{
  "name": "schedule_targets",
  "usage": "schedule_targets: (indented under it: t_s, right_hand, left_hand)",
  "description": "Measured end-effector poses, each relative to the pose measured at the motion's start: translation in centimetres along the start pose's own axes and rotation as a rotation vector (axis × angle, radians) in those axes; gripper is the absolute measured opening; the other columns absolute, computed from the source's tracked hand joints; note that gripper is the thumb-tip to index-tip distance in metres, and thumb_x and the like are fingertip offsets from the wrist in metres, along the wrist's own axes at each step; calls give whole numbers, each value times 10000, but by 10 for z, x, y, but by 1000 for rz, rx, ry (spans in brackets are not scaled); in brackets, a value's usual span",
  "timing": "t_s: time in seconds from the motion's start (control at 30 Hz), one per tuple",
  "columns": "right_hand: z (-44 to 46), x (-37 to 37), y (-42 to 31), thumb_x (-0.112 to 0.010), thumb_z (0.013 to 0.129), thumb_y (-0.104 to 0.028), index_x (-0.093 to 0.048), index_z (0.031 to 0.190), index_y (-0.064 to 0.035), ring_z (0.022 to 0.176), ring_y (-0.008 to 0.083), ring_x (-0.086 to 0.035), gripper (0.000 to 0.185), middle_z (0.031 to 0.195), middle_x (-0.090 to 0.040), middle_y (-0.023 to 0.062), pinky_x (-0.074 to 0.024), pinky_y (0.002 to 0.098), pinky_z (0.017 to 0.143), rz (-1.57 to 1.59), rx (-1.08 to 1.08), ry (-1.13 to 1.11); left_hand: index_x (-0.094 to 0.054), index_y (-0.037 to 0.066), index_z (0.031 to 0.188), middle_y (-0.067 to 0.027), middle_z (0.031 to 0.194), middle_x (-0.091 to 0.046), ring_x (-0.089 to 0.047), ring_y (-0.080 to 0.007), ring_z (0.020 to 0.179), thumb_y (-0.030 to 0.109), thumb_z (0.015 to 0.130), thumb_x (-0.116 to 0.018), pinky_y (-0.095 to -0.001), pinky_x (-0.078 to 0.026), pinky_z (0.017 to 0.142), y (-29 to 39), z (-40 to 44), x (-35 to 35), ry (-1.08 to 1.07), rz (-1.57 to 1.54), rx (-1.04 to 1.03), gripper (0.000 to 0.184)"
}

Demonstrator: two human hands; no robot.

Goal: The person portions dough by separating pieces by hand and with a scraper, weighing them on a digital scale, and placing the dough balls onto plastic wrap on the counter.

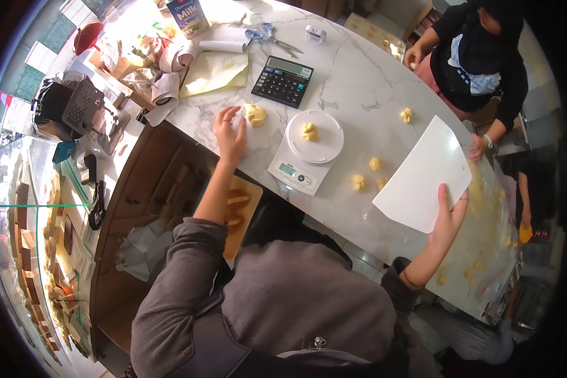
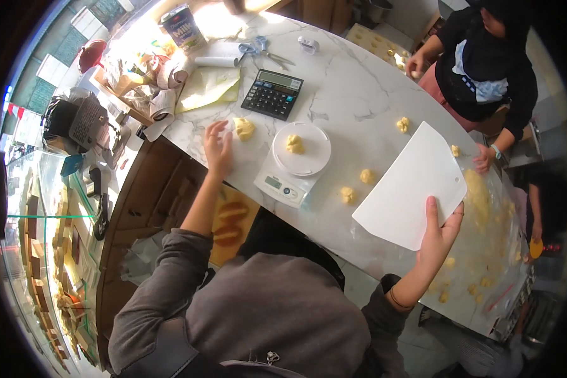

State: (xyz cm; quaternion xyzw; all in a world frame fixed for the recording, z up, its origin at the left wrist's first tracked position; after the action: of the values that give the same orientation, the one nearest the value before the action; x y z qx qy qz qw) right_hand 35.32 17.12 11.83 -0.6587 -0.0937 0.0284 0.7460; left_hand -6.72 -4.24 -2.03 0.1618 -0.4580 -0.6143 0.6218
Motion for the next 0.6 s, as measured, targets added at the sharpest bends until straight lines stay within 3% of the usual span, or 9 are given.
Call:
schedule_targets:
  t_s: [0.07, 0.2, 0.37, 0.47, 0.53, 0.6]
  right_hand:
    - [0, -2, -1, -598, 858, -97, -390, 1256, 14, 1021, 154, -506, 462, 1155, -518, 99, -403, 287, 886, 7, 9, 7]
    - [-1, -5, -7, -595, 860, -91, -381, 1267, 17, 1032, 157, -502, 472, 1162, -516, 103, -398, 292, 895, -20, 16, 6]
    - [-5, 18, -6, -568, 881, -130, -367, 1294, 10, 1066, 164, -484, 480, 1192, -502, 95, -380, 301, 918, 12, -1, 69]
    - [-16, 70, 3, -533, 902, -169, -362, 1310, -4, 1098, 185, -468, 472, 1219, -488, 86, -360, 313, 942, 253, -120, 110]
    - [-28, 123, 27, -488, 889, -180, -403, 1272, -24, 1107, 209, -463, 422, 1203, -493, 82, -362, 335, 941, 452, -206, 91]
    - [-49, 170, 51, -473, 872, -187, -418, 1251, -31, 1044, 208, -500, 414, 1178, -506, 87, -399, 340, 892, 612, -304, 150]
  left_hand:
    - [-600, 29, 1003, -117, 1013, -565, -544, -245, 901, 22, 775, -576, -329, -446, 782, 20, -13, -9, -17, -48, -79, 229]
    - [-627, 49, 1002, -111, 1053, -572, -553, -237, 948, 32, 790, -582, -320, -479, 749, 61, -15, -50, -381, -234, 8, 217]
    - [-632, 73, 1049, -107, 1038, -578, -543, -273, 947, 260, 715, -700, -362, -471, 810, 108, -10, -87, -651, 125, -261, 388]
    - [-651, 65, 982, -98, 972, -583, -544, -280, 935, 218, 692, -700, -371, -476, 782, 106, -14, -110, -837, 188, -279, 332]
    - [-663, 49, 883, -100, 884, -596, -565, -298, 854, 156, 666, -697, -372, -482, 731, 106, -12, -110, -754, 90, -333, 245]
    - [-659, 44, 871, -104, 836, -607, -585, -252, 736, 124, 681, -692, -331, -480, 664, 109, -5, -93, -686, -81, -138, 209]
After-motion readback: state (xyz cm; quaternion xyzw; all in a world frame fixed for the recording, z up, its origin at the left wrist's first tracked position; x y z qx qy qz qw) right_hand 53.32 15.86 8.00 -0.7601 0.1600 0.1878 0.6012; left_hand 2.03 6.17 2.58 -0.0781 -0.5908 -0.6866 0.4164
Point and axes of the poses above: each hand's wrist, its own z-axis towards the middle knuckle, its own x-axis out of the back of the hand, y = z × x, the point moved 7 cm from there along z, towards the middle knuckle
